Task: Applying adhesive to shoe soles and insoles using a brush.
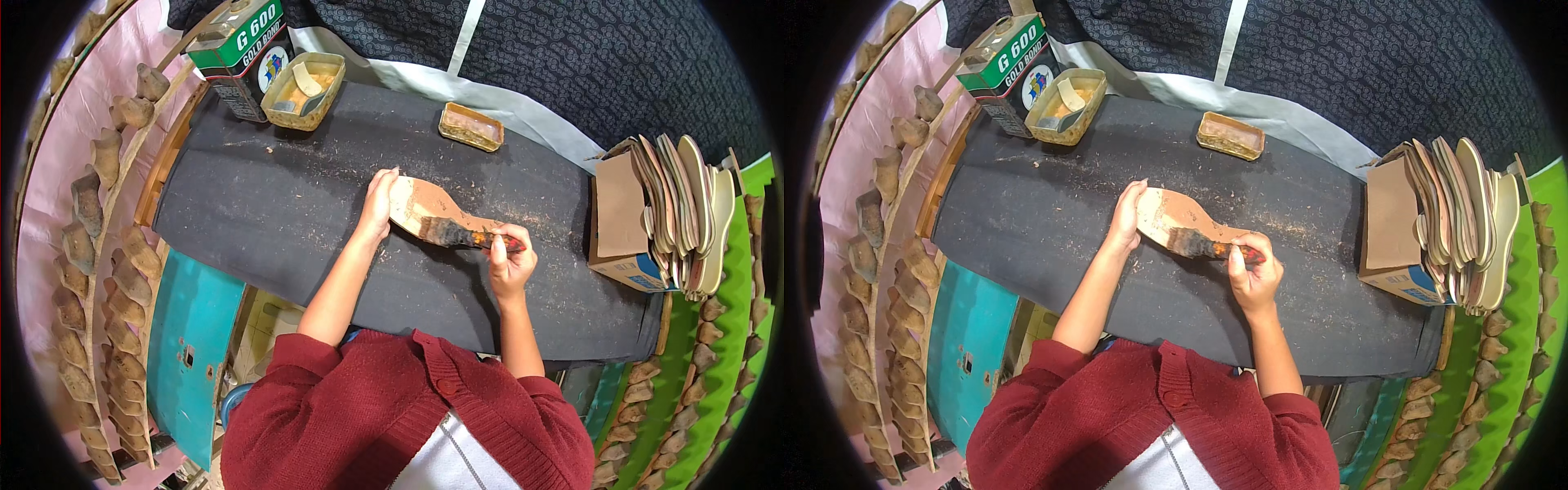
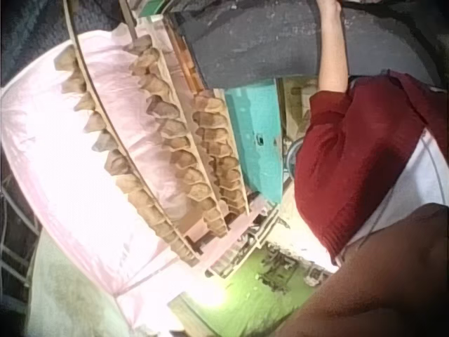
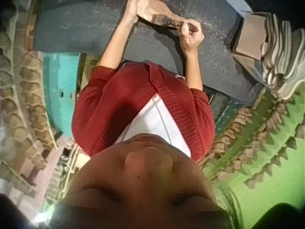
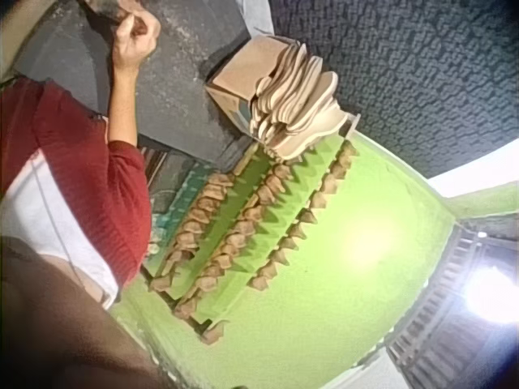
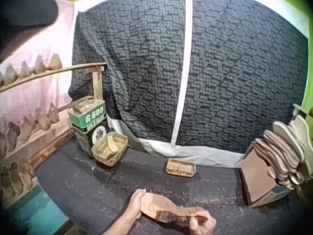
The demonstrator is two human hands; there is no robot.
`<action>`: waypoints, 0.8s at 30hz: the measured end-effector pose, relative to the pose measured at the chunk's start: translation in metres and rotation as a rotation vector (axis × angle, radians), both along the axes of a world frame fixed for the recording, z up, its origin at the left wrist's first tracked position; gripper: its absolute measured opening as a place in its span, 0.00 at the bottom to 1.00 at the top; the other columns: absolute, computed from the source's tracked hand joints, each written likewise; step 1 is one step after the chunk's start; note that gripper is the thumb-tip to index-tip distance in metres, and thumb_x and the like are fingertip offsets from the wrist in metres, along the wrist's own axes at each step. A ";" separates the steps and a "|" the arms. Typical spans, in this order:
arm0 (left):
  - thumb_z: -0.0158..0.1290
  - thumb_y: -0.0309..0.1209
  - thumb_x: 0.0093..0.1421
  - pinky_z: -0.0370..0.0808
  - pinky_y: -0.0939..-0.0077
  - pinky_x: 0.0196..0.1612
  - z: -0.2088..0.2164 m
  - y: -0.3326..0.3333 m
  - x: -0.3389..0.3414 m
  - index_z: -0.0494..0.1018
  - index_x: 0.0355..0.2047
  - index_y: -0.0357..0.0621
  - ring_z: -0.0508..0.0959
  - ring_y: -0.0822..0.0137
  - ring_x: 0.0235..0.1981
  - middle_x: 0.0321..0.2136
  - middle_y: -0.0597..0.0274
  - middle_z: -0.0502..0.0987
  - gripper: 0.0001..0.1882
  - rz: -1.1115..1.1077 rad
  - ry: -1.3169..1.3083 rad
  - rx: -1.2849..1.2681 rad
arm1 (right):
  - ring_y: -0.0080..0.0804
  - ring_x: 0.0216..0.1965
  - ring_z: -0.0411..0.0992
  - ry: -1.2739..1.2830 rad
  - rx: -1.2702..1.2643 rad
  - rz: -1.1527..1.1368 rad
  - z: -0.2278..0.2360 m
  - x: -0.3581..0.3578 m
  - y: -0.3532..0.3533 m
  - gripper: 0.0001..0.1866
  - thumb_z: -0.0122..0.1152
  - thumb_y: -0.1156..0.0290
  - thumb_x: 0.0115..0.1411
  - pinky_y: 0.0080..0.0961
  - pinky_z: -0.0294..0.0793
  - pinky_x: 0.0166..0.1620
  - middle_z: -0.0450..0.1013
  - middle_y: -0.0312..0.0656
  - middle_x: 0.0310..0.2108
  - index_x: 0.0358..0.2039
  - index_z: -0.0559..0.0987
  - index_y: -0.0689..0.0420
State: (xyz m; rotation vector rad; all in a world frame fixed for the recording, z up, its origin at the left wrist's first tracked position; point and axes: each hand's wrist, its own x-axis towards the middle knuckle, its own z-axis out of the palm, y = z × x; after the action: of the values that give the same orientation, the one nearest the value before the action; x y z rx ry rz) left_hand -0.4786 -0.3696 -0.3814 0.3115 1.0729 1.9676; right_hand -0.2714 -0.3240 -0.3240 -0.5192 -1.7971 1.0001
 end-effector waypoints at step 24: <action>0.42 0.36 0.54 0.65 0.82 0.34 0.002 0.003 0.005 0.65 0.30 0.43 0.68 0.77 0.29 0.24 0.68 0.68 0.10 -0.038 -0.004 -0.014 | 0.15 0.17 0.63 0.079 -0.046 -0.312 0.015 0.030 -0.015 0.05 0.50 0.74 0.51 0.11 0.64 0.20 0.66 0.35 0.21 0.25 0.69 0.63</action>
State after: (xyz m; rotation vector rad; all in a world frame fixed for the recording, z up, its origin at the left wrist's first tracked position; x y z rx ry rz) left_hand -0.4735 -0.3670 -0.3789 0.3180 1.0710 1.9256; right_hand -0.2413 -0.3391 -0.3092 -0.7527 -1.5671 0.8346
